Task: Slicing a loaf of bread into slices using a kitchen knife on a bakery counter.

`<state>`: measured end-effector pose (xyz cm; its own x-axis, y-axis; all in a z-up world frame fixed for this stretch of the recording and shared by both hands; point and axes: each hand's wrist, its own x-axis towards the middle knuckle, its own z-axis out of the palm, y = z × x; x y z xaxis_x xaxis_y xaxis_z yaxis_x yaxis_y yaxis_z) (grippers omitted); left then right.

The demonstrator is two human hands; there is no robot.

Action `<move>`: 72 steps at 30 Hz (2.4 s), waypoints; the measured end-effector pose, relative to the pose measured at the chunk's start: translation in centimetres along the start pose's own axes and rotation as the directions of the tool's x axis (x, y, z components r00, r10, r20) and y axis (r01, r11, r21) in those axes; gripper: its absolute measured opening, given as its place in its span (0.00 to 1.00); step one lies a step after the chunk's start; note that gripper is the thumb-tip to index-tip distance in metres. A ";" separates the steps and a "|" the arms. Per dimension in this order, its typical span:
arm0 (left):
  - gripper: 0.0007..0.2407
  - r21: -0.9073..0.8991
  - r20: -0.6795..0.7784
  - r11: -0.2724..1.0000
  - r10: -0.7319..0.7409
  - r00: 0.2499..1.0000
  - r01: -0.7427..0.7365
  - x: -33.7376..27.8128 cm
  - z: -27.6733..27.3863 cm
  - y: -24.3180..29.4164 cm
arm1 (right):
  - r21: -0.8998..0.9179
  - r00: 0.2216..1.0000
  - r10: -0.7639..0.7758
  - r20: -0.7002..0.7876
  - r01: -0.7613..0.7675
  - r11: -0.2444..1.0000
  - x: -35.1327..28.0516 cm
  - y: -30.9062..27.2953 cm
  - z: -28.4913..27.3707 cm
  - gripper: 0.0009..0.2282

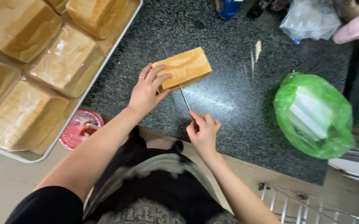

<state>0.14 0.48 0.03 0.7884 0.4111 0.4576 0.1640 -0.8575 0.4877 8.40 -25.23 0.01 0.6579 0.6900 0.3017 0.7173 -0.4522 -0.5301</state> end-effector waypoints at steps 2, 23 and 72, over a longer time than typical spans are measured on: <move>0.22 -0.008 0.017 1.000 0.007 1.000 -0.007 0.0 -0.2 -0.1 | 0.010 1.000 -0.005 -0.017 0.005 1.000 0.7 -0.1 0.8 0.21; 0.23 -0.032 0.066 0.999 0.004 0.998 -0.002 0.3 -0.9 1.0 | 0.014 1.000 0.013 -0.020 -0.013 1.000 -1.0 -1.1 -1.3 0.19; 0.25 -0.138 0.111 0.988 0.085 0.990 -0.069 -0.7 0.0 -2.4 | -0.159 0.998 -0.062 0.020 0.065 0.985 3.1 -2.1 1.7 0.21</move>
<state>-0.77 2.25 -1.47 0.8603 0.3002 0.4120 0.0256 -0.8327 0.5532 8.56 -21.19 0.74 0.6072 0.7280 0.3183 0.7857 -0.4908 -0.3765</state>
